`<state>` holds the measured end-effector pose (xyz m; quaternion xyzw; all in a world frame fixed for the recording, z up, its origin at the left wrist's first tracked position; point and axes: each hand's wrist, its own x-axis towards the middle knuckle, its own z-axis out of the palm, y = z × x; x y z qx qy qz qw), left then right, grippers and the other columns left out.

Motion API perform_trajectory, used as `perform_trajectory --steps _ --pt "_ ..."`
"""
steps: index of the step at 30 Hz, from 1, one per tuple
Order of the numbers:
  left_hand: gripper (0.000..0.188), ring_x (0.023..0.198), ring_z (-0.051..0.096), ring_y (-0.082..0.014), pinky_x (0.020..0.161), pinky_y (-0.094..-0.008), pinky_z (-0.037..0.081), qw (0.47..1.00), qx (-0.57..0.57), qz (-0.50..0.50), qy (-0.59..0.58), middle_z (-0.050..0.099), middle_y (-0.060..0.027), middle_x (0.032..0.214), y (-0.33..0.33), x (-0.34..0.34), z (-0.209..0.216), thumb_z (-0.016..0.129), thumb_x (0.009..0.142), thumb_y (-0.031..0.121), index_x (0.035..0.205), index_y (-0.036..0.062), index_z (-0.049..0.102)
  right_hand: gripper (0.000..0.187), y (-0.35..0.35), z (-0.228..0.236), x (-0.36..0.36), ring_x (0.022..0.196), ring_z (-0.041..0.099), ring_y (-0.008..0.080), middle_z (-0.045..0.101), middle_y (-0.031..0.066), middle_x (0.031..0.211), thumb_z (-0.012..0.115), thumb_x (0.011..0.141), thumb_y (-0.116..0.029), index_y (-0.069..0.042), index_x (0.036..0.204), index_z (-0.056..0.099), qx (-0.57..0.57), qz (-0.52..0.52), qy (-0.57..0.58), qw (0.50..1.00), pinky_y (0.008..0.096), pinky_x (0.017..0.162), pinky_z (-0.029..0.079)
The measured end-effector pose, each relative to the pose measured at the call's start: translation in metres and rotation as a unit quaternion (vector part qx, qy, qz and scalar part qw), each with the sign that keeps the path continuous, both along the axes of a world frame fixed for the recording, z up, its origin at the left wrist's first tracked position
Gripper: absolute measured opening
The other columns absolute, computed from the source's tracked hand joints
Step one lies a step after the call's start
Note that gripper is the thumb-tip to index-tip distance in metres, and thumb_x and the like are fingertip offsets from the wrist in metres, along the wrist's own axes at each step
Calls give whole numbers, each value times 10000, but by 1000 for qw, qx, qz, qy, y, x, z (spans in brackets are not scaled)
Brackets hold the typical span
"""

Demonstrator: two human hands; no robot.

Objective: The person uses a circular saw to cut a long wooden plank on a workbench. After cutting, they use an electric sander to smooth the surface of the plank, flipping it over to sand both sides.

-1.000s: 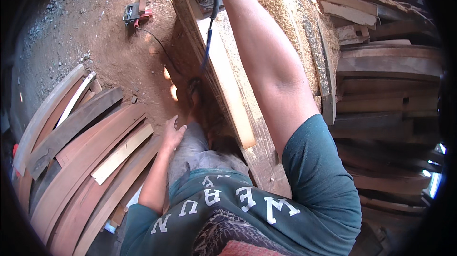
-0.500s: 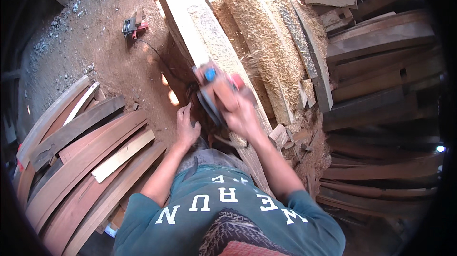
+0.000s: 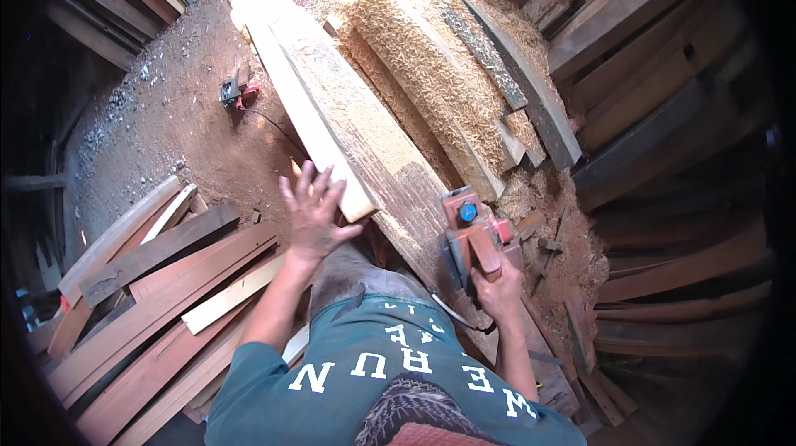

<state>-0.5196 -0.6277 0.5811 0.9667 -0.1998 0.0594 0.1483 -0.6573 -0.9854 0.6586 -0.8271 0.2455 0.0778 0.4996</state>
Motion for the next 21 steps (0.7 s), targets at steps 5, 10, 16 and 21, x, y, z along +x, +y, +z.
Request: perform_trajectory --steps 5,10,16,21 --pt "826 1453 538 -326 1285 -586 272 991 -95 -29 -87 644 -79 1514 56 69 161 793 837 667 1464 148 650 277 -17 -3 15 922 798 290 780 217 952 801 854 -72 20 1102 719 5 27 -38 999 404 824 597" --pt "676 1432 567 -299 1244 -463 380 938 -344 6 -31 626 -189 1523 97 126 240 701 951 442 1467 10 638 386 -19 -7 29 996 738 173 783 137 1053 794 845 -21 30 1218 710 43 55 -25 997 355 911 577" --pt "709 1419 584 -291 1254 -465 378 936 -350 30 -25 638 -184 1507 114 136 242 714 906 436 1466 8 638 378 -14 -16 30 983 727 160 781 127 1051 786 851 -29 30 1216 709 68 58 -19 996 349 905 575" --pt "723 1424 578 -294 1237 -473 401 940 -341 11 -24 626 -185 1520 109 132 236 709 894 449 1472 19 638 382 -10 -11 37 999 720 162 782 114 1073 778 855 -34 30 1225 707 43 84 10 995 347 928 568"
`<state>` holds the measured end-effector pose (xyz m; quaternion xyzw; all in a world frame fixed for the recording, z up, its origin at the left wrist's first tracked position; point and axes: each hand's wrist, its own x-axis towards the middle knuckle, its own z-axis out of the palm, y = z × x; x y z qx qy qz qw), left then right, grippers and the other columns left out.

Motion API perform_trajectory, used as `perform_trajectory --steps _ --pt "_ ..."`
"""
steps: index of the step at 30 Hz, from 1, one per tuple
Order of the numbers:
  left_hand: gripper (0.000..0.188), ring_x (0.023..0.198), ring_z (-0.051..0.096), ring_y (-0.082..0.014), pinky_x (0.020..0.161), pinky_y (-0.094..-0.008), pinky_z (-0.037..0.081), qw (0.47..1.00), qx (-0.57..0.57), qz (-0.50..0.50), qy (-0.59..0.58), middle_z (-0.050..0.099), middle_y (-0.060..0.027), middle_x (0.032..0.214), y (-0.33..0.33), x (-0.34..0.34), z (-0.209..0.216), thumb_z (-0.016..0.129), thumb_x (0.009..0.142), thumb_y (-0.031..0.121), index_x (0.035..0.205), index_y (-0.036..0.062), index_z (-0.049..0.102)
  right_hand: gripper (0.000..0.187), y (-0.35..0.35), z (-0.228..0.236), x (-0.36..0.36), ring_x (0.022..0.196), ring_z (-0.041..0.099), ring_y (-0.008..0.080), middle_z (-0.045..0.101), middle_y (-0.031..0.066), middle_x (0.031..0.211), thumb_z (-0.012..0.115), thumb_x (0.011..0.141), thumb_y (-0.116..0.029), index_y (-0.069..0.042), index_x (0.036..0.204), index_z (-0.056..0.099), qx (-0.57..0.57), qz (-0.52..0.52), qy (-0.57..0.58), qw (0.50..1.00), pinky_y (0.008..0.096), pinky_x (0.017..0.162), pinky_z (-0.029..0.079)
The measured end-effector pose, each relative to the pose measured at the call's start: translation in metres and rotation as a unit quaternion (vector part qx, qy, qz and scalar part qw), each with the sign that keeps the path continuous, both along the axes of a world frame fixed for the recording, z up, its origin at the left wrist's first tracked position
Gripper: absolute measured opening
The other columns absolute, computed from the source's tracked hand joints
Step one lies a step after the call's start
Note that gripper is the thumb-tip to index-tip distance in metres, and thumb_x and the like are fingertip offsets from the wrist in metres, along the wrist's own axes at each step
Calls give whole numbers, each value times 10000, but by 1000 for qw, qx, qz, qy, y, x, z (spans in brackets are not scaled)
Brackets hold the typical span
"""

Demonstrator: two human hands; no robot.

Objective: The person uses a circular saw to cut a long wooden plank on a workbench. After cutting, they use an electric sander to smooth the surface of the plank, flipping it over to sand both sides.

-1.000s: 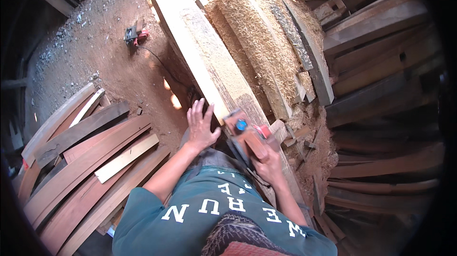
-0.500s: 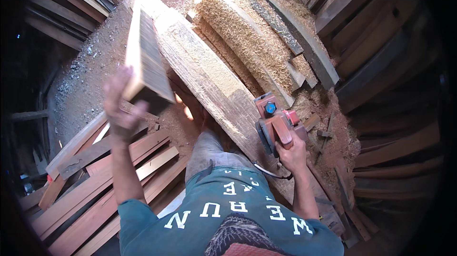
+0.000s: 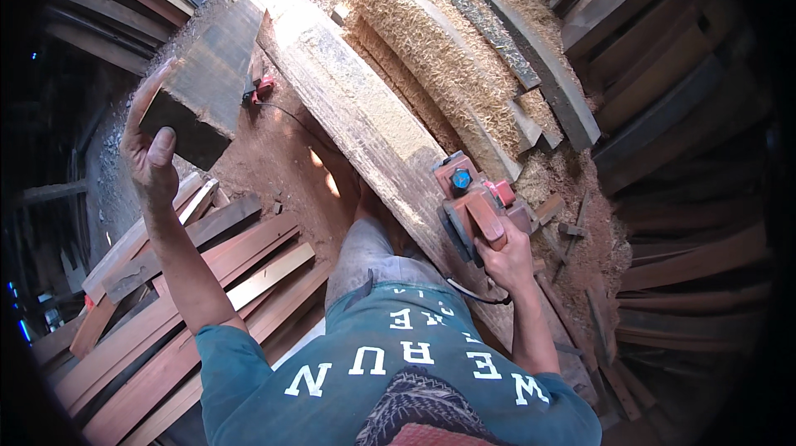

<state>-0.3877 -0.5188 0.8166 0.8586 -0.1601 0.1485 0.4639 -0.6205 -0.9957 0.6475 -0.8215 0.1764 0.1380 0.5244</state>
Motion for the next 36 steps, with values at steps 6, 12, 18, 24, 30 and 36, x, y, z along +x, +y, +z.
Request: perform_trajectory --steps 6,12,18,24,30,36 --pt "935 1461 537 -358 1218 -554 435 992 111 -23 56 595 -165 1560 -32 -33 -45 768 707 570 1522 138 614 399 12 7 13 1051 723 169 784 118 1105 786 856 -29 33 1241 707 -4 3 5 1000 354 964 561" --pt "1164 1582 380 -277 1341 -603 146 957 275 -62 67 490 -84 1658 -107 -113 -208 995 583 528 1576 140 528 343 27 10 21 969 771 184 798 163 1009 815 868 -84 17 1183 722 16 -13 -48 999 369 877 590" --pt "824 1556 400 -334 1286 -576 276 941 300 -70 143 511 -145 1607 -145 -131 -274 907 760 338 1476 70 598 339 51 13 31 1019 717 158 775 111 1090 812 887 -40 25 1204 709 4 56 3 998 348 931 570" --pt "583 1290 636 -359 1066 -455 520 958 149 -214 117 644 -177 1434 -140 -98 -224 784 875 144 1425 33 627 227 97 -17 34 868 731 171 761 120 935 788 895 -74 4 1090 702 15 70 3 997 359 822 588" --pt "522 1242 664 -288 957 -407 569 901 223 -372 11 620 -158 1468 -102 -29 -235 662 931 118 1440 15 604 244 132 -27 68 906 755 176 780 139 961 780 885 -48 10 1109 705 13 89 -2 996 354 836 595" --pt "511 1263 650 -216 929 -352 562 806 312 -492 -105 616 -109 1465 -50 95 -244 552 990 193 1480 49 556 286 178 -33 161 954 778 206 791 168 995 772 866 -30 25 1139 705 1 118 -1 993 364 853 601"
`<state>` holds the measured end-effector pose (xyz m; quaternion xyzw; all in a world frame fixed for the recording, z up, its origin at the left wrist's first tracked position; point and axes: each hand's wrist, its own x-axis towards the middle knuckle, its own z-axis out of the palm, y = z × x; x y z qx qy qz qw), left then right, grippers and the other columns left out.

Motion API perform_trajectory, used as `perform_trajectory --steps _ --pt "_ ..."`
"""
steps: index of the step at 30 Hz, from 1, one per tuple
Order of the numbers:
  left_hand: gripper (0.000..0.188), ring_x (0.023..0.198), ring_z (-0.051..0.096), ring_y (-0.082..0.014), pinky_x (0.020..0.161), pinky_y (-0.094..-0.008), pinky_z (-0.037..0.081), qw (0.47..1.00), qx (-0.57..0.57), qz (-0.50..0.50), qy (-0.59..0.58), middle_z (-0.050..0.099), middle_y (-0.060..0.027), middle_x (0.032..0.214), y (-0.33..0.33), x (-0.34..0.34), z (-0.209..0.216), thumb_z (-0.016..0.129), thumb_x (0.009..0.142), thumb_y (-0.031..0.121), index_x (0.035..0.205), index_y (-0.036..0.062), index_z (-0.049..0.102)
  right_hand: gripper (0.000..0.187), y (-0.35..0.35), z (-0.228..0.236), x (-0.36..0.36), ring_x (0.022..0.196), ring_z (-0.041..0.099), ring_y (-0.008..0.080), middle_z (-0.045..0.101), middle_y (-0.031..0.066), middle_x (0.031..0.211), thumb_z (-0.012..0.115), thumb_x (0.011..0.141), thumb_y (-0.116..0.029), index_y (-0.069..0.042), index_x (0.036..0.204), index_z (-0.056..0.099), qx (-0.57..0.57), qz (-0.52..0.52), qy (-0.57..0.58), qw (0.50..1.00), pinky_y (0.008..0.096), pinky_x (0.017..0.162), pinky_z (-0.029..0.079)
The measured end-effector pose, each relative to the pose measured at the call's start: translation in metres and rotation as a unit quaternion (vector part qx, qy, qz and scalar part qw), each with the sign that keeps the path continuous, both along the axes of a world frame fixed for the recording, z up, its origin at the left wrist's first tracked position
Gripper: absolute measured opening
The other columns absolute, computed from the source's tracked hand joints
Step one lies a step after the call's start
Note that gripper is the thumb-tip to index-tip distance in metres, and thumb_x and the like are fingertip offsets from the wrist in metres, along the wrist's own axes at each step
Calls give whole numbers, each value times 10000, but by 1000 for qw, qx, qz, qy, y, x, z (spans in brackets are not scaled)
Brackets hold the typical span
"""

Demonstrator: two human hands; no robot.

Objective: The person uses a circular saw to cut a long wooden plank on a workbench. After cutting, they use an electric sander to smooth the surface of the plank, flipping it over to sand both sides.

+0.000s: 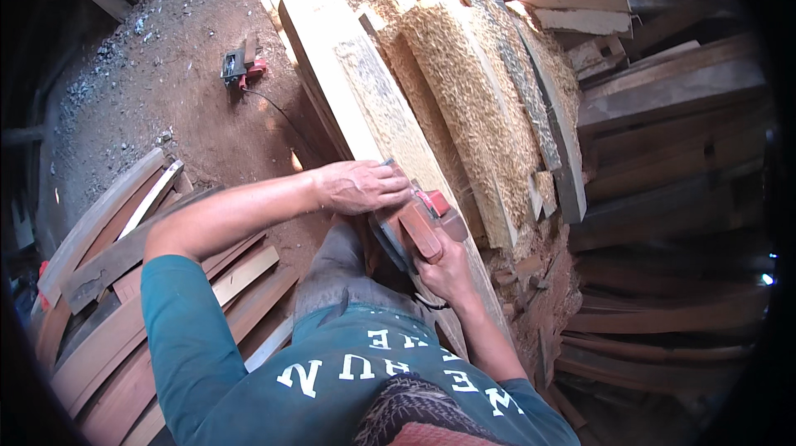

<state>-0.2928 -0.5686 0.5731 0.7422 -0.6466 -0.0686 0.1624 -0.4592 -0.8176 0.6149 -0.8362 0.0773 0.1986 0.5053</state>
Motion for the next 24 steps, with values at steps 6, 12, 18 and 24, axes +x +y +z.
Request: perform_trajectory --steps 6,12,18,24 --pt "492 1189 653 -306 984 -439 520 976 22 207 70 639 -178 1337 59 89 -11 685 998 250 1413 12 569 321 78 9 139 981 749 421 761 274 998 746 827 -62 15 1134 691 2 4 -18 1000 476 867 598" --pt "729 1435 484 -414 1217 -495 410 816 -142 553 95 488 -241 1527 145 121 -30 728 999 182 1617 35 370 284 160 -1 294 989 740 491 748 320 996 669 845 -82 13 1112 697 -28 43 -36 998 536 900 590" --pt "724 1423 488 -463 1225 -515 390 695 -57 678 230 490 -278 1524 210 36 -82 709 1004 150 1624 11 363 208 240 -15 443 777 791 293 781 201 851 630 940 -152 -83 1064 783 -71 106 -97 987 409 743 625" --pt "653 1402 511 -455 1199 -495 426 687 -20 638 346 506 -268 1510 189 -20 -99 726 974 133 1559 16 462 312 307 -71 580 676 764 193 775 129 788 572 1070 -391 -208 1114 820 -157 174 -401 886 379 641 618"
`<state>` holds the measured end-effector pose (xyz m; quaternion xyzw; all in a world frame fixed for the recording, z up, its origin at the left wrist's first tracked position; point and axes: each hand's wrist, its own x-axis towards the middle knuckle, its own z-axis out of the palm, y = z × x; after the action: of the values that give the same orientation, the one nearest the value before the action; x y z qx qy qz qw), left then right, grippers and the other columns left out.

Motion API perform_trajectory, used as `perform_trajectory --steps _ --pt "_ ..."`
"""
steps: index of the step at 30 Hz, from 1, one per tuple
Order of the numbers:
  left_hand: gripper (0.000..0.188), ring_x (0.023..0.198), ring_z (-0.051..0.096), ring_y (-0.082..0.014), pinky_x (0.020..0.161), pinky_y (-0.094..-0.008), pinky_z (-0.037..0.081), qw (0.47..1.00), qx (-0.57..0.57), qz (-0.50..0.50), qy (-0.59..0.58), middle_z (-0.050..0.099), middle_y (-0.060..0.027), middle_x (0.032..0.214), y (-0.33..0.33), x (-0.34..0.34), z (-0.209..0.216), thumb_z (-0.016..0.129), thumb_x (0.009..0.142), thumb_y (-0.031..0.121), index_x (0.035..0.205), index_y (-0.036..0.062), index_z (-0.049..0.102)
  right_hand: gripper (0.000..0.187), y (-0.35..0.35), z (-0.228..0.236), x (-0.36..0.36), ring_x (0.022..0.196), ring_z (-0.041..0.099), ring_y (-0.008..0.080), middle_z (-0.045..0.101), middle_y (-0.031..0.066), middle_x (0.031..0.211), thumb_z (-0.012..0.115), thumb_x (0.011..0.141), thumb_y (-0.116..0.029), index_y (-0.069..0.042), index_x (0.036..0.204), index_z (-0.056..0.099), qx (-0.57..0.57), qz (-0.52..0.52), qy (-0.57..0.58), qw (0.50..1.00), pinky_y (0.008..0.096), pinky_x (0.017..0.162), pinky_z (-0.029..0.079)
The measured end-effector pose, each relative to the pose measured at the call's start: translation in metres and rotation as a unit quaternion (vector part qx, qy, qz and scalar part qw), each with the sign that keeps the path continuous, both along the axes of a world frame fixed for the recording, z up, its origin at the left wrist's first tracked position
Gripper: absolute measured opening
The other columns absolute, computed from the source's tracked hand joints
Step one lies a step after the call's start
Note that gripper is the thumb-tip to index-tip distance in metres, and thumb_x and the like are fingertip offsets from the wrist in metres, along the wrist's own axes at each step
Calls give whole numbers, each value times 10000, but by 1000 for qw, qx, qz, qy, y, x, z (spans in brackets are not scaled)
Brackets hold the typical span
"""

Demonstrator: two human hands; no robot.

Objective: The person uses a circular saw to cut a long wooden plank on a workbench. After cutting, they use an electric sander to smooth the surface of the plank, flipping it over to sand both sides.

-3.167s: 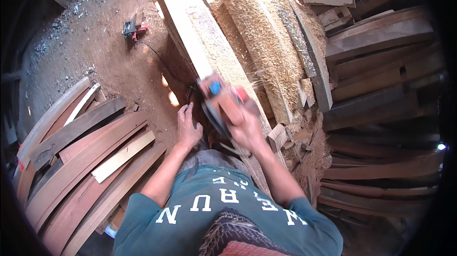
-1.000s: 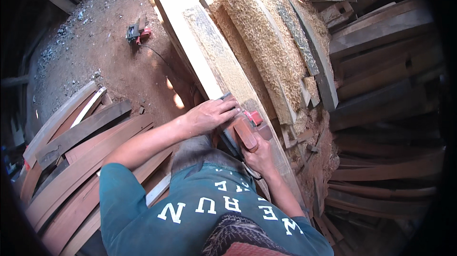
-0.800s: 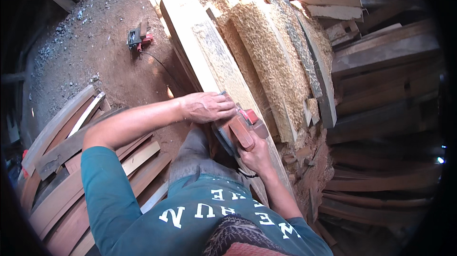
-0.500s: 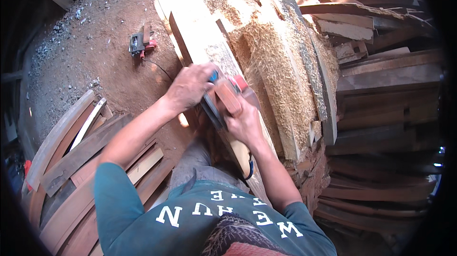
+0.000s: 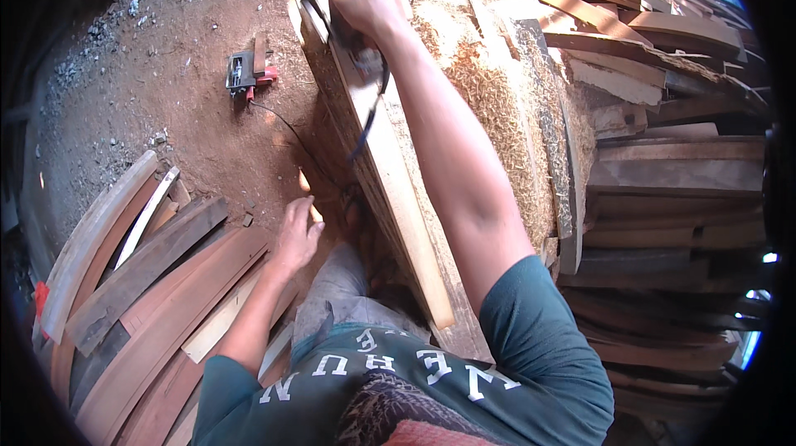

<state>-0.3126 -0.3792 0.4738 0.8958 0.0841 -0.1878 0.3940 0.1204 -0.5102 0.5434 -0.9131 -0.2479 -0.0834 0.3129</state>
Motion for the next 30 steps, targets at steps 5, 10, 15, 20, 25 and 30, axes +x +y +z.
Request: perform_trajectory --steps 5,10,15,20,25,30 --pt "594 1411 516 -442 1200 -482 440 999 -49 -9 9 515 -252 1517 -36 -6 15 722 976 138 1518 19 511 292 8 -2 18 786 775 258 786 139 882 571 1008 -298 -131 1062 804 -163 4 -124 979 408 697 626" --pt "591 1402 518 -450 1206 -492 432 999 -36 -17 -4 523 -262 1503 -56 -47 19 717 969 117 1511 0 511 316 -52 50 -115 807 782 241 773 144 872 543 1085 -387 -264 1234 793 27 -20 205 978 437 786 624" --pt "599 1393 520 -460 1203 -502 433 997 -39 -31 -65 528 -265 1495 -105 -95 50 687 921 49 1493 -9 521 253 -167 53 -314 836 773 337 741 223 841 649 839 -101 -48 1070 738 106 -72 313 941 448 751 589" --pt "678 1412 492 -437 1196 -542 400 967 -18 -130 -220 502 -244 1509 -184 -171 64 653 808 18 1475 19 529 369 -293 82 -516 1081 717 198 770 112 1168 750 865 -18 30 1229 719 248 -191 417 853 359 980 552" --pt "984 1580 242 -454 1244 -740 163 943 24 -243 -226 317 -220 1658 -276 -223 53 879 782 368 1602 115 399 401 -388 111 -641 1075 719 189 770 116 1165 761 864 -26 35 1258 711 212 -322 376 843 357 970 553" --pt "1136 1601 227 -406 1276 -751 60 925 174 -231 -247 315 -146 1692 -303 -199 34 951 664 530 1590 137 424 380 -450 125 -704 1048 707 169 759 82 1137 755 866 -26 33 1239 711 258 -398 346 809 341 958 540"
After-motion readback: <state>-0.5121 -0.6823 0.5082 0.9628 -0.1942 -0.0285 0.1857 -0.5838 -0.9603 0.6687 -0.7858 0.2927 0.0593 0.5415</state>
